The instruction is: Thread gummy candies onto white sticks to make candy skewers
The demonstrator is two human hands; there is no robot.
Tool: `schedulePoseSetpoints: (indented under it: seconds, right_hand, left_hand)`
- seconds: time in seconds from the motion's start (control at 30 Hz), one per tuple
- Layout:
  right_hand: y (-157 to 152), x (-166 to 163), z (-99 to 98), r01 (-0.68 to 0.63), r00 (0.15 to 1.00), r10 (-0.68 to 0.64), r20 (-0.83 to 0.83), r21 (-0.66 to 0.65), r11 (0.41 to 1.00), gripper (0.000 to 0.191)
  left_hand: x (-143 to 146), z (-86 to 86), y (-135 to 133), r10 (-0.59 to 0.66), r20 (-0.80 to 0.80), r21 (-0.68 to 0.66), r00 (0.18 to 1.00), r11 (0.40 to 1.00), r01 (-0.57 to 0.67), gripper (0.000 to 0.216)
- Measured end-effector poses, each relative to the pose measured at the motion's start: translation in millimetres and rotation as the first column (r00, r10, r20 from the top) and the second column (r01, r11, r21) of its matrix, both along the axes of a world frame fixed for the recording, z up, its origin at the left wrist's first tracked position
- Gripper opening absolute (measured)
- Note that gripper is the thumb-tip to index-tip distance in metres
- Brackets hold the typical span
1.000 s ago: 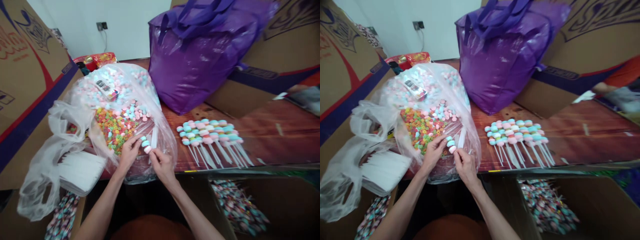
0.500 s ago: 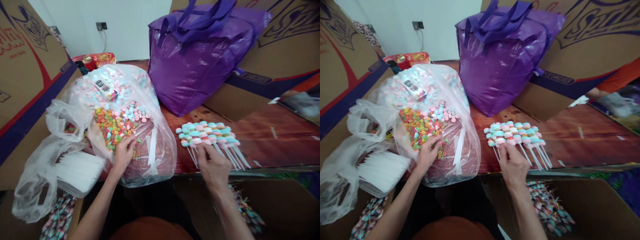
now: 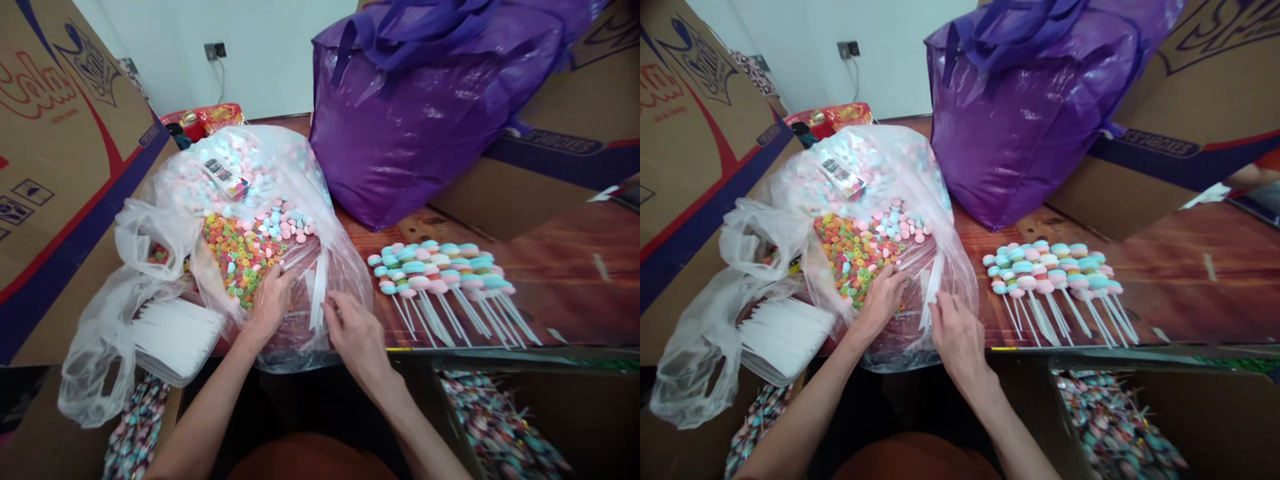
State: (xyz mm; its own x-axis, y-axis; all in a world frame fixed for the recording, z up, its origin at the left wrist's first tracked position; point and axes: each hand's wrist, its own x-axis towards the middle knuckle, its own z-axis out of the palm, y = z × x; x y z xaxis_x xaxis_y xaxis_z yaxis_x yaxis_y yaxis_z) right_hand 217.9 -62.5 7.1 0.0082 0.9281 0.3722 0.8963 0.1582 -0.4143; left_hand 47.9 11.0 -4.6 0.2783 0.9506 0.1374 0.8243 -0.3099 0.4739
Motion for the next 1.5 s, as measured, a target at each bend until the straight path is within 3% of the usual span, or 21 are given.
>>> schedulePoseSetpoints:
  seconds: [0.1,0.2,0.4,0.5,0.63,0.87,0.97,1.1,1.33,1.5]
  right_hand:
    - [14,-23,-3.8,0.154,0.981,-0.114,0.157,-0.274,0.949,0.019]
    - [23,-27,-3.8,0.234,0.966,-0.174,0.191,-0.366,0.901,0.021]
    - [24,-6,-19.4,0.149,0.969,-0.2,-0.144,-0.307,0.94,0.029]
    - [22,1,-28.0,0.133,0.926,-0.207,-0.316,-0.24,0.962,0.033]
    - [20,1,-30.7,0.11,0.857,-0.192,-0.479,-0.194,0.975,0.034]
    - [22,1,-30.8,0.094,0.833,-0.177,-0.525,-0.182,0.979,0.035]
    - [22,1,-31.0,0.083,0.831,-0.17,-0.53,-0.183,0.98,0.035]
    - [22,0,-31.1,0.074,0.831,-0.161,-0.533,-0.181,0.981,0.033]
    - [21,1,-32.7,0.059,0.817,-0.147,-0.558,-0.173,0.983,0.032]
    - [20,1,-35.5,0.029,0.753,-0.131,-0.644,-0.167,0.986,0.031]
  left_hand:
    - [-2,-2.6,0,0.027,-0.005,-0.008,1.0,1.0,-0.027,0.025]
    - [-6,-4.2,-1,0.027,0.032,-0.01,0.999,1.0,-0.026,0.021]
    - [6,10.4,29,0.104,0.084,0.032,0.991,0.994,-0.107,0.025]
    - [20,16.8,60,0.139,0.085,0.073,0.987,0.987,-0.146,0.029]
    - [41,12.6,93,0.127,0.055,0.052,0.99,0.99,-0.13,0.026]
    - [66,1.8,89,0.233,-0.026,0.035,0.972,0.972,-0.232,0.028]
    - [55,0.1,83,0.216,0.11,0.058,0.97,0.973,-0.224,0.027]
    - [30,0.8,90,0.248,0.345,0.057,0.905,0.957,-0.284,0.029]
    - [28,12.4,106,0.237,0.017,0.033,0.971,0.971,-0.237,0.031]
    - [34,14.3,107,0.225,-0.099,0.021,0.969,0.974,-0.224,0.03]
